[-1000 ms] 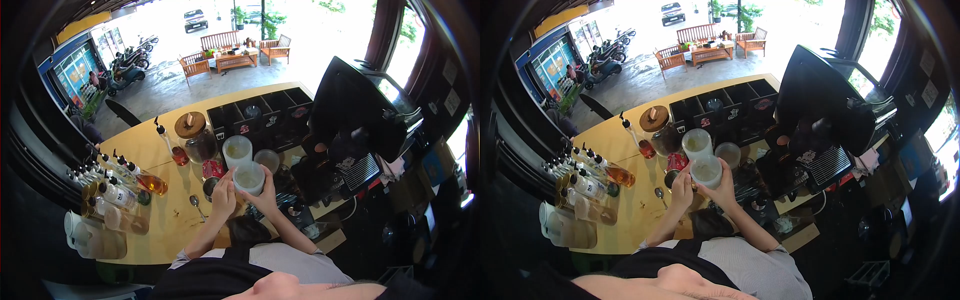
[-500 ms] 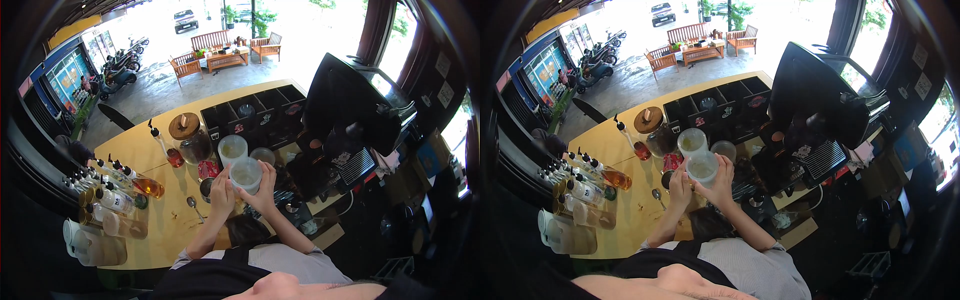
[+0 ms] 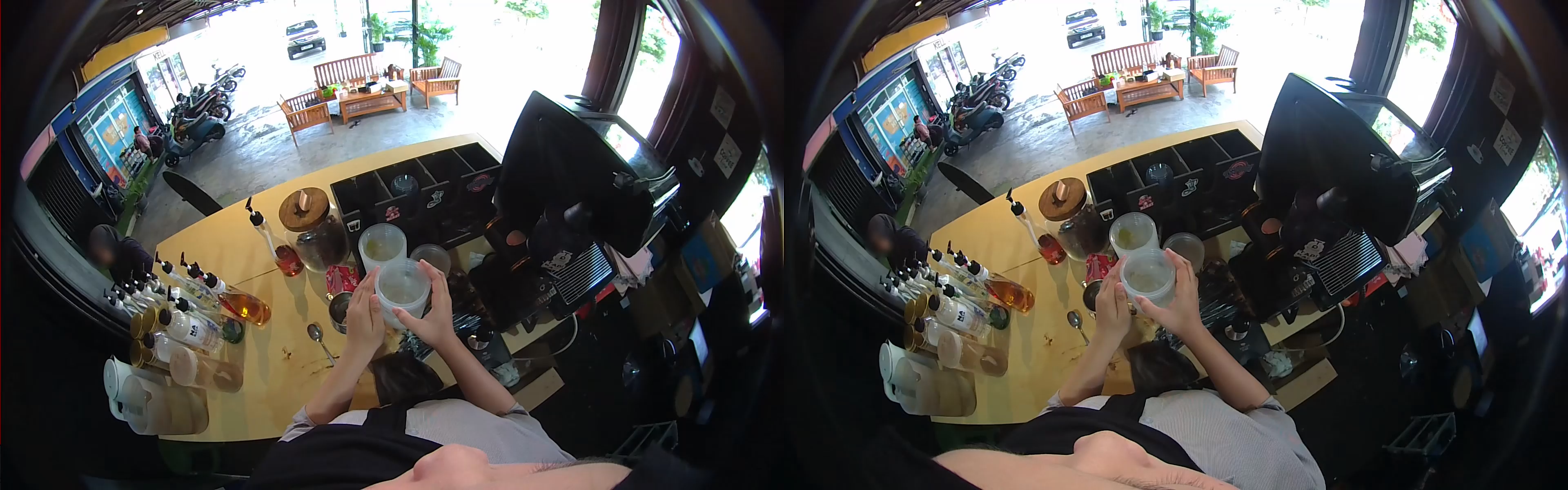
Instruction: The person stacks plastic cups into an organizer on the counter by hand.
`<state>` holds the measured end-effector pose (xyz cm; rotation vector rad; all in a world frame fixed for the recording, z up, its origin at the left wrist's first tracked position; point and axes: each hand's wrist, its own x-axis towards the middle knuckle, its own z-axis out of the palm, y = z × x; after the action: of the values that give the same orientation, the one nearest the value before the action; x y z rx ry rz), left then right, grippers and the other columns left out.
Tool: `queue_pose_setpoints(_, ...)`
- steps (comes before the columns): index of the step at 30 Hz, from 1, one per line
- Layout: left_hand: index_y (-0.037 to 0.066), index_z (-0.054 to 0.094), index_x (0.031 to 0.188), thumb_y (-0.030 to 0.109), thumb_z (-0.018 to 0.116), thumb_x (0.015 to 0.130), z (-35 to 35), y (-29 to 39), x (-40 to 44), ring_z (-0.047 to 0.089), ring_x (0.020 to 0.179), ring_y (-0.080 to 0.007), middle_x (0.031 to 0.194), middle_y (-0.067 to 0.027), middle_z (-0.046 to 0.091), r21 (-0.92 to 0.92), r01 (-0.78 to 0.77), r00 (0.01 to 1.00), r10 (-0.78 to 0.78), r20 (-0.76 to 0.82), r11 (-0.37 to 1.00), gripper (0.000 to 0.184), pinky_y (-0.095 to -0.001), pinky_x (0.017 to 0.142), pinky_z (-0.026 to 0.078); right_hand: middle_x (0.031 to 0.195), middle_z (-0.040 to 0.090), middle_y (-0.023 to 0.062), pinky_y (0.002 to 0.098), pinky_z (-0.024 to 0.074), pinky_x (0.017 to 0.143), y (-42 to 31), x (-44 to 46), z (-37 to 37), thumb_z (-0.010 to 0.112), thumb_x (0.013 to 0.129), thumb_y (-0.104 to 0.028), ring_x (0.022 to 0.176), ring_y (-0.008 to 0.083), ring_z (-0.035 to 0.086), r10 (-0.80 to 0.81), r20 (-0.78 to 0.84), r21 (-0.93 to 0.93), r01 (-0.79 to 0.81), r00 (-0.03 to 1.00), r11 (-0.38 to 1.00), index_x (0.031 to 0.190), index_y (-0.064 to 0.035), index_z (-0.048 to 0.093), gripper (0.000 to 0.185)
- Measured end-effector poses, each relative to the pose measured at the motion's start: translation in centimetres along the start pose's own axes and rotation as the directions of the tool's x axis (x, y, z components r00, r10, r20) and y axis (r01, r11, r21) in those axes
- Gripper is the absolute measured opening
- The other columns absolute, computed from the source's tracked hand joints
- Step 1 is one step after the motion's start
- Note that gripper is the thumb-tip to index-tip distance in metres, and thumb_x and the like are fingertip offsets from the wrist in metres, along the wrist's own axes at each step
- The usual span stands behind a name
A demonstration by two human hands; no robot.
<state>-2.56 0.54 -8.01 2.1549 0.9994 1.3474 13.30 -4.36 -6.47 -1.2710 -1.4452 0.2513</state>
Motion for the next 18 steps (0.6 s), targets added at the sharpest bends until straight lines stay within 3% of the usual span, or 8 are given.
queue_pose_setpoints(4, -0.007, 0.047, 0.140, 0.027, 0.030, 0.108, 0.4, -0.2, -0.3, 0.053, 0.126, -0.0446, 0.134, -0.0281, 0.056, -0.011, 0.048, 0.999, -0.048, 0.024, 0.999, 0.050, -0.0472, 0.107, 0.041, 0.137, 0.049, 0.0218, 0.0415, 0.0389, 0.110, -0.2, 0.0, 0.3, 0.083, 0.066, -0.018, 0.131, 0.0317, 0.049, 0.130, 0.006, 0.188, -0.129, 0.992, 0.974, 0.145, 0.0026, 0.034, 0.095)
queue_pose_setpoints(8, -0.007, 0.049, 0.137, 0.028, 0.031, 0.108, 0.3, 0.2, -0.3, 0.053, 0.125, -0.0448, 0.132, -0.0280, 0.057, -0.010, 0.069, 0.997, -0.069, 0.018, 0.998, 0.049, -0.0473, 0.106, 0.042, 0.142, 0.047, 0.0230, 0.0411, 0.0373, 0.111, -0.6, 0.4, 0.3, 0.082, 0.067, -0.018, 0.133, 0.0308, 0.047, 0.190, 0.021, 0.259, -0.189, 0.982, 0.947, 0.145, 0.0023, 0.033, 0.095)
queue_pose_setpoints(10, -0.007, 0.050, 0.136, 0.028, 0.031, 0.108, 0.2, -0.1, -0.3, 0.054, 0.125, -0.0449, 0.132, -0.0281, 0.057, 0.006, 0.059, 0.998, -0.059, 0.013, 0.998, 0.049, -0.0473, 0.106, 0.042, 0.143, 0.048, 0.0245, 0.0409, 0.0361, 0.112, -0.2, 0.5, 0.5, 0.083, 0.069, -0.019, 0.134, 0.0297, 0.047, -0.005, -0.044, 0.061, 0.008, 0.999, 0.998, 0.146, 0.0014, 0.032, 0.095)
queue_pose_setpoints(11, -0.007, 0.051, 0.135, 0.028, 0.031, 0.108, 0.2, -0.4, -0.3, 0.054, 0.124, -0.0451, 0.132, -0.0281, 0.057, 0.007, 0.041, 0.999, -0.041, 0.002, 0.999, 0.049, -0.0474, 0.106, 0.042, 0.143, 0.048, 0.0245, 0.0409, 0.0361, 0.112, -0.3, 0.3, 0.4, 0.083, 0.069, -0.019, 0.134, 0.0297, 0.047, -0.006, -0.043, 0.059, 0.009, 0.999, 0.998, 0.146, 0.0014, 0.032, 0.095)
queue_pose_setpoints(13, -0.007, 0.052, 0.134, 0.028, 0.031, 0.108, 0.0, -0.6, 0.0, 0.054, 0.124, -0.0452, 0.132, -0.0281, 0.057, 0.007, 0.022, 1.000, -0.022, -0.011, 1.000, 0.049, -0.0475, 0.105, 0.043, 0.145, 0.047, 0.0249, 0.0412, 0.0357, 0.112, -2.4, 0.8, -0.5, 0.084, 0.069, -0.019, 0.135, 0.0283, 0.046, -0.099, -0.007, -0.240, 0.095, 0.995, 0.966, 0.145, 0.0009, 0.033, 0.094)
queue_pose_setpoints(14, -0.007, 0.053, 0.133, 0.029, 0.031, 0.108, -0.2, -0.6, 0.3, 0.054, 0.124, -0.0450, 0.132, -0.0280, 0.057, -0.018, 0.005, 1.000, -0.005, -0.020, 1.000, 0.049, -0.0474, 0.106, 0.042, 0.145, 0.047, 0.0249, 0.0412, 0.0357, 0.112, -2.3, 0.8, -0.5, 0.084, 0.069, -0.019, 0.135, 0.0283, 0.046, -0.101, -0.006, -0.241, 0.097, 0.995, 0.966, 0.145, 0.0009, 0.033, 0.094)
queue_pose_setpoints(17, -0.008, 0.053, 0.132, 0.030, 0.031, 0.107, -0.5, -0.1, 1.3, 0.054, 0.125, -0.0446, 0.132, -0.0278, 0.057, -0.069, -0.020, 0.999, 0.018, -0.031, 0.997, 0.050, -0.0471, 0.107, 0.042, 0.144, 0.049, 0.0230, 0.0423, 0.0372, 0.111, -1.7, 0.9, -0.3, 0.088, 0.068, -0.024, 0.134, 0.0263, 0.047, -0.060, 0.050, -0.120, 0.066, 0.997, 0.991, 0.147, -0.0003, 0.029, 0.102)
queue_pose_setpoints(18, -0.008, 0.053, 0.132, 0.030, 0.031, 0.107, -0.6, 0.0, 1.6, 0.053, 0.126, -0.0442, 0.133, -0.0276, 0.057, -0.094, -0.025, 0.999, 0.022, -0.032, 0.995, 0.051, -0.0467, 0.107, 0.042, 0.144, 0.049, 0.0223, 0.0427, 0.0375, 0.111, -1.5, 1.1, 0.2, 0.090, 0.067, -0.026, 0.134, 0.0265, 0.048, -0.008, 0.016, 0.114, 0.006, 1.000, 0.993, 0.148, -0.0006, 0.025, 0.107)
